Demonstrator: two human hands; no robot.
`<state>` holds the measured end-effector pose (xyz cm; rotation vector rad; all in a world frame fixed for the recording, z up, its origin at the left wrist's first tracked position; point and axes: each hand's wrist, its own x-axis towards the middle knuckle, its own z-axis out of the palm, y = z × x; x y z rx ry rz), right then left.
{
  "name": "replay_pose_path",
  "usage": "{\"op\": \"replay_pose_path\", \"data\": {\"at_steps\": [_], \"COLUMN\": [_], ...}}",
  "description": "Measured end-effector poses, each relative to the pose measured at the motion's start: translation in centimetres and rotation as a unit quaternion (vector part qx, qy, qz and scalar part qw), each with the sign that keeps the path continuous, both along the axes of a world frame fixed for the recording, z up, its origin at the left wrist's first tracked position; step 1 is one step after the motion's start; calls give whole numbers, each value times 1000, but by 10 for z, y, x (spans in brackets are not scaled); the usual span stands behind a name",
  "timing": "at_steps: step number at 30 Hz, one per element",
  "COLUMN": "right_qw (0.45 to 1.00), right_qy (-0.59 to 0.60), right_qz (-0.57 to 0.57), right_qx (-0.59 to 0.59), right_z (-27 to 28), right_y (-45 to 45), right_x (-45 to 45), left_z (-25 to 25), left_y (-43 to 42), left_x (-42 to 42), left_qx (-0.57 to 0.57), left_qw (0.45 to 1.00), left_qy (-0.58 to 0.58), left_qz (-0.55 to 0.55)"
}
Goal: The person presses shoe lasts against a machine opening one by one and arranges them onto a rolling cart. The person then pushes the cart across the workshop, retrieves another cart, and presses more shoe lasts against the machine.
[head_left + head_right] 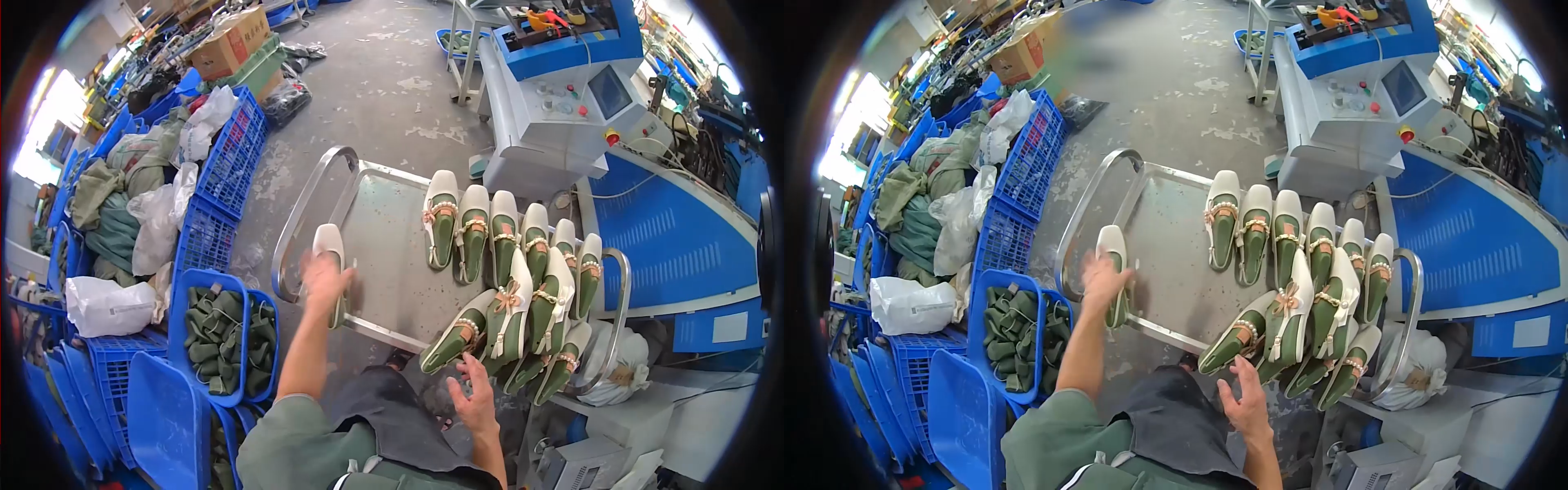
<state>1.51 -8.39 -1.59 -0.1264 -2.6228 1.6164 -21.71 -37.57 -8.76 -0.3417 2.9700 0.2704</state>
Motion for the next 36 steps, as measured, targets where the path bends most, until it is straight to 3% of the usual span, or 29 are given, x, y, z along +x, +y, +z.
{"op": "replay_pose_path", "data": {"at_steps": [1,4,5,8,11,12,13,16,17,18,19,20,22,23,25,27,30,32,33,34,35,36], "right_qw": [1000,999,999,993,975,969,945,837,794,748,727,730,721,820,880,839,687,602,587,571,554,568], "right_qy": [-12,-25,-15,-19,-87,-106,-106,-70,-62,-48,-35,-7,44,144,132,115,148,185,187,187,187,171], "right_qz": [2,22,35,68,27,13,8,-4,12,31,23,-40,-161,-346,-437,-530,-685,-738,-754,-770,-786,-789], "right_qx": [-7,-23,-27,-93,-204,-222,-310,-543,-605,-662,-685,-683,-673,-433,-132,-41,-192,-242,-228,-214,-201,-158], "right_z": [-5,-16,-14,-3,2,0,-2,1,6,9,9,6,-10,-35,-15,-30,-88,-108,-119,-131,-142,-159], "right_y": [2,0,-3,-8,-16,-13,-5,54,81,107,130,143,160,158,167,169,169,185,191,196,199,201], "right_x": [2,4,3,-4,-7,-9,-5,31,51,75,101,128,181,204,273,324,368,394,403,410,416,424], "left_z": [32,-46,-47,8,89,96,98,118,134,135,137,138,110,99,86,39,1,-33,-44,-52,-57,-62], "left_y": [-10,-55,-52,-31,45,67,88,175,227,284,337,382,462,496,554,602,655,675,676,674,677,681], "left_x": [8,17,17,39,88,106,127,118,113,116,130,148,184,213,280,343,450,505,528,543,546,550], "left_qx": [32,333,338,617,715,720,725,739,775,841,860,863,790,769,704,625,509,493,525,537,516,497], "left_qw": [990,933,933,780,691,683,670,604,557,457,390,325,327,333,405,462,519,498,466,413,340,301], "left_qy": [-139,-76,-43,-79,-105,-102,-98,-233,-150,-121,-222,-322,-410,-452,-506,-549,-589,-530,-382,-222,-203,-210], "left_qz": [18,113,119,71,-10,-70,-129,-185,-256,-265,-244,-216,-317,-304,-291,-309,-353,-478,-601,-702,-760,-786]}}
